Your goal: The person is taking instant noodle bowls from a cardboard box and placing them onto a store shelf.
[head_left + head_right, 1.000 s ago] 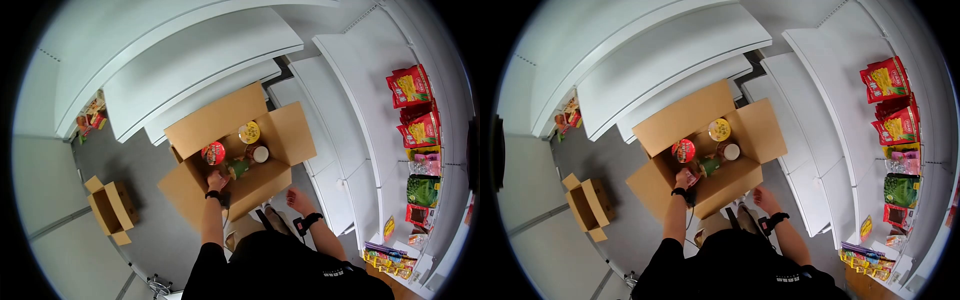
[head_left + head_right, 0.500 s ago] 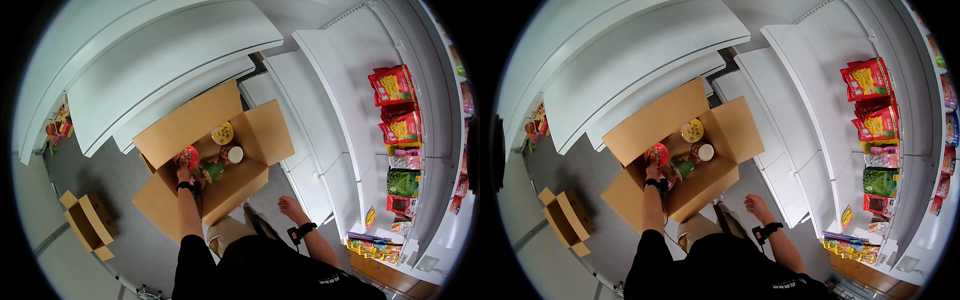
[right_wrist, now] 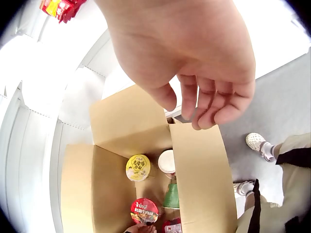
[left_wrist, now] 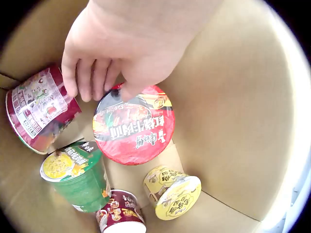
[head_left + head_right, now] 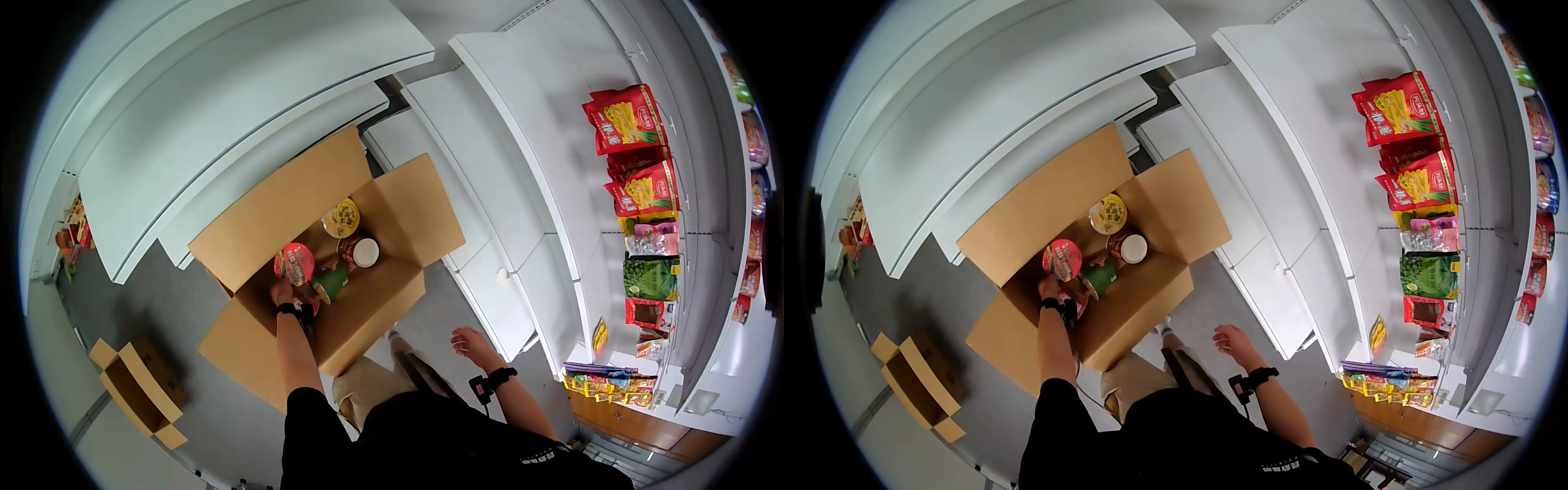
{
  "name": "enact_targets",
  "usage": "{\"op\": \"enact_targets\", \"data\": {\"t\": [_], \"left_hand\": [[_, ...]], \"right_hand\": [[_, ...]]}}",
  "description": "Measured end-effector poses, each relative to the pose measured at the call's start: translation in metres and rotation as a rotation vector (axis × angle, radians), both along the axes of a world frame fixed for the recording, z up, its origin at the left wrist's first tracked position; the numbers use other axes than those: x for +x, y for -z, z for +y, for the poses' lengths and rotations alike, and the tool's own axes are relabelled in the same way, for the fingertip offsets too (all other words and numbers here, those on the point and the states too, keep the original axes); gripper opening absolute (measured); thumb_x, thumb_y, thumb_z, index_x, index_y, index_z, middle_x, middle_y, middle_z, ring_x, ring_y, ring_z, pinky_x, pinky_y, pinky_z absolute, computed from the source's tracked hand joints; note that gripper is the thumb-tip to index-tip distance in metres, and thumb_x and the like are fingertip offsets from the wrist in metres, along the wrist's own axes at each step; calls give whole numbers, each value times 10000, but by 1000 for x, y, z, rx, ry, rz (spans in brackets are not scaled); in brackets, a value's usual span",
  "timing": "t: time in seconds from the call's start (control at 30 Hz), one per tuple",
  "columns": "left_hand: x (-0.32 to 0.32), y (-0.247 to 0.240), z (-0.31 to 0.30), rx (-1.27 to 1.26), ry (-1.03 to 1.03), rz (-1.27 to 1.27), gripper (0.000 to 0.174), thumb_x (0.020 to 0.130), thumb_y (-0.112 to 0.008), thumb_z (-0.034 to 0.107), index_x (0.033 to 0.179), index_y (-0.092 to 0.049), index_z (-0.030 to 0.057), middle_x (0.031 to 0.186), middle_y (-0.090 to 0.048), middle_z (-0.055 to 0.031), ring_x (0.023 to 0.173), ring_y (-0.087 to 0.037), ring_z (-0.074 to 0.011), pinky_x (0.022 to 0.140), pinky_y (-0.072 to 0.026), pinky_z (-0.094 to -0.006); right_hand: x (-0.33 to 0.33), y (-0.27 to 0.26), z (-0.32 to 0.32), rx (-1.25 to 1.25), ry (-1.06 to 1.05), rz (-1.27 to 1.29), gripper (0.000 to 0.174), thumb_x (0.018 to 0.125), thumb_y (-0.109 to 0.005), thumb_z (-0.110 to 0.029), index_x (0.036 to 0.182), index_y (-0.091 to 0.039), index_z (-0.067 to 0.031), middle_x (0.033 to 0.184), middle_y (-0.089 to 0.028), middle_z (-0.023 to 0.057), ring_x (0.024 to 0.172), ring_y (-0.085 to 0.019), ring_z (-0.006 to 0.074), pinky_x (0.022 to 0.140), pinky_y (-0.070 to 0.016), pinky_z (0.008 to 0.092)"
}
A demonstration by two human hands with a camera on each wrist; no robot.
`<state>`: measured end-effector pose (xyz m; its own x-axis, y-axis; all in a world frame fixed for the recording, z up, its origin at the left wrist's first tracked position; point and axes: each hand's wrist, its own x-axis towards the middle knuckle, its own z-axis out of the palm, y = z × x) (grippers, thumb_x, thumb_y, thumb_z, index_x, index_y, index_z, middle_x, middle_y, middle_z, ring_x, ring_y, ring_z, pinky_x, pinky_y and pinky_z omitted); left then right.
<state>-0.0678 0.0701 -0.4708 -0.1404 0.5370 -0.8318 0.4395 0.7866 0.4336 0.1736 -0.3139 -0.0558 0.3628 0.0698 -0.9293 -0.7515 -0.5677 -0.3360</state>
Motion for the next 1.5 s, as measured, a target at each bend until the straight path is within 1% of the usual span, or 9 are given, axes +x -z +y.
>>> {"op": "enact_targets", "data": {"t": [0.07,0.3,0.33,0.43,0.7,0.87,0.97,1.43,1.5], "left_hand": [[-1,8,12,-54,123,89,324,809,-571,321,704,-637,22,609,-603,-103,561,-575,-230,497,-441,-400],[22,-36,1,215,261,242,281,812,-560,239,839,-669,-18,857,-690,-177,743,-687,-304,606,-520,-418],[29,-97,8,203,351,235,278,812,-572,234,871,-666,-21,888,-686,-187,769,-678,-338,640,-520,-430],[28,-93,2,458,543,198,381,839,-522,346,883,-669,-3,957,-663,-206,930,-639,-361,780,-510,-441],[28,-154,-12,438,575,217,300,750,-572,261,893,-654,11,858,-657,-227,879,-621,-417,753,-497,-471],[-2,-191,-36,542,425,-41,222,743,-623,205,736,-621,-17,654,-626,-147,617,-609,-247,595,-475,-398],[-7,-248,-50,321,140,-430,123,778,-621,110,743,-621,-7,645,-594,-46,578,-531,-126,541,-435,-284],[65,-464,-115,323,109,-838,110,847,-626,94,774,-576,29,649,-580,-24,521,-507,-90,483,-400,-212],[82,-490,-129,346,131,-838,88,840,-621,86,786,-590,24,687,-589,-26,595,-529,-88,564,-415,-205]], "right_hand": [[3,1,-6,-21,-3,-11,226,856,-581,-293,947,-590,-87,835,-604,41,720,-570,140,641,-458,271],[3,-1,-19,-12,3,-28,245,850,-590,-298,961,-596,-80,839,-608,41,712,-574,141,643,-467,265],[3,-1,-21,-8,-2,-30,246,850,-590,-299,963,-597,-81,839,-608,41,713,-575,141,641,-467,265],[1,0,-23,-10,-13,-39,253,847,-593,-307,966,-600,-84,837,-609,41,715,-577,143,632,-468,268],[-11,29,-9,61,5,-11,246,862,-584,-310,945,-588,-79,821,-593,44,707,-570,140,631,-468,277],[-8,36,11,168,-1,-2,250,867,-574,-321,937,-592,-82,816,-601,41,698,-576,140,634,-471,279],[1,42,22,258,22,8,248,871,-571,-320,937,-596,-82,816,-609,40,697,-580,143,640,-473,282],[31,-7,57,638,-14,88,238,884,-588,-329,920,-607,-94,828,-619,27,736,-584,147,662,-478,297],[40,-17,53,678,-91,101,319,893,-587,-386,1035,-571,-101,948,-604,38,834,-575,151,740,-478,316]]}}
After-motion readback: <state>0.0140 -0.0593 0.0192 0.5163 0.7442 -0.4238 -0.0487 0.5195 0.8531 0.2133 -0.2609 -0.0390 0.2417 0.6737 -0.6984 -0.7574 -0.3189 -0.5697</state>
